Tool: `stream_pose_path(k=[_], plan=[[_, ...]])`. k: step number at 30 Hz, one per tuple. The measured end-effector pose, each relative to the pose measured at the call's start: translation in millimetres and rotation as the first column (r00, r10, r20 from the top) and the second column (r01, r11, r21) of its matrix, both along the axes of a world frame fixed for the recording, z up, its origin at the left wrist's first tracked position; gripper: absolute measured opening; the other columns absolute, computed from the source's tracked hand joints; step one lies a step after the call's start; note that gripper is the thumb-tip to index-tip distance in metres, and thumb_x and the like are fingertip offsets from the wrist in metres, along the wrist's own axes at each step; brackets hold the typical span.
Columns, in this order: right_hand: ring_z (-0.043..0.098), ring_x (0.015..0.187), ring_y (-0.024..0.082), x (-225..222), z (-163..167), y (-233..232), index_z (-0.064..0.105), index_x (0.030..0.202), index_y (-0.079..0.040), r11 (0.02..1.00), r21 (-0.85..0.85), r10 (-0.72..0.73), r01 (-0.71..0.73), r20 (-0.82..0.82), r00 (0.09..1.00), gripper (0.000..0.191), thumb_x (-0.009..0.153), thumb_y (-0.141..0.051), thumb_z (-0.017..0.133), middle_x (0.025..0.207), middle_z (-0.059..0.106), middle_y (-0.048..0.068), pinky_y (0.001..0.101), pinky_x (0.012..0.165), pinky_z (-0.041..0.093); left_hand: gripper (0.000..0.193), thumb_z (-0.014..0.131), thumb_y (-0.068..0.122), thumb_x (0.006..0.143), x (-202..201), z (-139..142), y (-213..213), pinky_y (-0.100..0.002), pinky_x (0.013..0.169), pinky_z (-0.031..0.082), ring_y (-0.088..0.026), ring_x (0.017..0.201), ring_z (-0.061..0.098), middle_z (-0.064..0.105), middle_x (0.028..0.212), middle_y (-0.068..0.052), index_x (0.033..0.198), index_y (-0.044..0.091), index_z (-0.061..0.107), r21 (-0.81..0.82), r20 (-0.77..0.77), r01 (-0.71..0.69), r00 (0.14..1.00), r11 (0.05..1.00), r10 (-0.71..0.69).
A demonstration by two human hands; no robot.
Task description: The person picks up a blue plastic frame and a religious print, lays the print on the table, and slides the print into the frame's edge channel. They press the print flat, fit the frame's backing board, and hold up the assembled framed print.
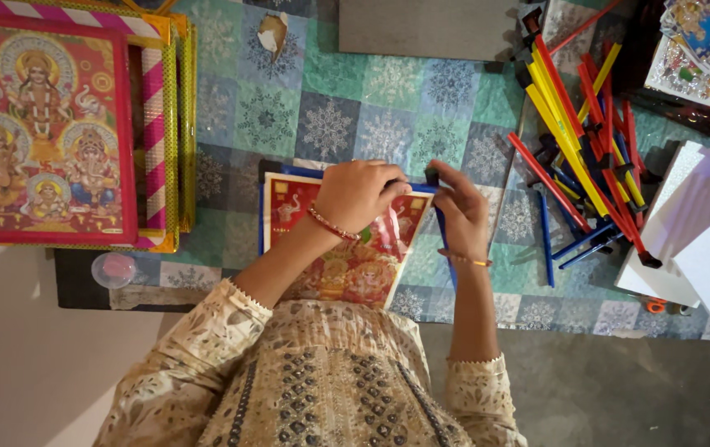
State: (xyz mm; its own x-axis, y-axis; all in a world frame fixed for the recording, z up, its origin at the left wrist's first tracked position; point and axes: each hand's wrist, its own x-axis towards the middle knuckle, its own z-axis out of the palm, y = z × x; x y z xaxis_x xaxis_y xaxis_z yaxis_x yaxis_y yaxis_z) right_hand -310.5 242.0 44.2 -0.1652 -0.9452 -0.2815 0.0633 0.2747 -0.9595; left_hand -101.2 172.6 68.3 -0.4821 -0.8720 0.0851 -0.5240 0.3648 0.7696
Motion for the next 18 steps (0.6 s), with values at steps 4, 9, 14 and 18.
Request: stream_pose_path(k=[4, 9, 14, 18], plan=[[0.065, 0.112, 0.009, -4.4, 11.1, 10.1, 0.063, 0.14, 0.001, 0.999, 0.052, 0.009, -0.012, 0.049, 0.999, 0.05, 0.092, 0.007, 0.049, 0.135, 0.069, 0.007, 0.0225, 0.099, 0.05, 0.02, 0.068, 0.035, 0.094, 0.0, -0.2, -0.5, -0.043, 0.058, 0.054, -0.029, 0.07, 0.071, 0.075, 0.082, -0.004, 0.09, 0.018, 0.078, 0.013, 0.026, -0.003, 1.0, 1.0, 0.002], [0.062, 0.116, 0.009, -2.4, 10.2, 13.0, 0.061, 0.141, 0.0, 0.999, 0.031, -0.018, 0.017, 0.024, 1.0, 0.036, 0.106, -0.001, 0.055, 0.133, 0.067, 0.009, 0.0234, 0.099, 0.049, 0.022, 0.068, 0.037, 0.094, -0.3, -0.3, -1.2, -0.041, 0.056, 0.054, -0.027, 0.067, 0.071, 0.075, 0.082, -0.003, 0.092, 0.018, 0.079, 0.03, 0.047, 0.012, 0.999, 0.999, -0.014], [0.065, 0.118, 0.013, -5.2, 8.6, 13.0, 0.063, 0.129, -0.003, 0.999, -0.006, -0.039, 0.04, 0.124, 0.992, 0.025, 0.106, -0.002, 0.054, 0.134, 0.068, 0.012, 0.0261, 0.1, 0.054, 0.021, 0.069, 0.037, 0.094, -1.1, 0.2, -1.0, -0.04, 0.056, 0.054, -0.026, 0.067, 0.071, 0.074, 0.08, -0.003, 0.091, 0.019, 0.079, 0.017, 0.033, 0.017, 0.999, 1.0, -0.017], [0.065, 0.115, 0.014, -10.4, 14.0, 11.4, 0.061, 0.119, -0.005, 1.0, 0.0, -0.022, 0.022, 0.186, 0.982, 0.015, 0.106, 0.001, 0.056, 0.136, 0.067, 0.014, 0.028, 0.097, 0.054, 0.021, 0.069, 0.037, 0.093, -0.5, -1.8, 1.6, -0.041, 0.057, 0.054, -0.026, 0.068, 0.071, 0.074, 0.08, -0.003, 0.089, 0.018, 0.078, -0.013, 0.01, -0.009, 1.0, 1.0, 0.009]])
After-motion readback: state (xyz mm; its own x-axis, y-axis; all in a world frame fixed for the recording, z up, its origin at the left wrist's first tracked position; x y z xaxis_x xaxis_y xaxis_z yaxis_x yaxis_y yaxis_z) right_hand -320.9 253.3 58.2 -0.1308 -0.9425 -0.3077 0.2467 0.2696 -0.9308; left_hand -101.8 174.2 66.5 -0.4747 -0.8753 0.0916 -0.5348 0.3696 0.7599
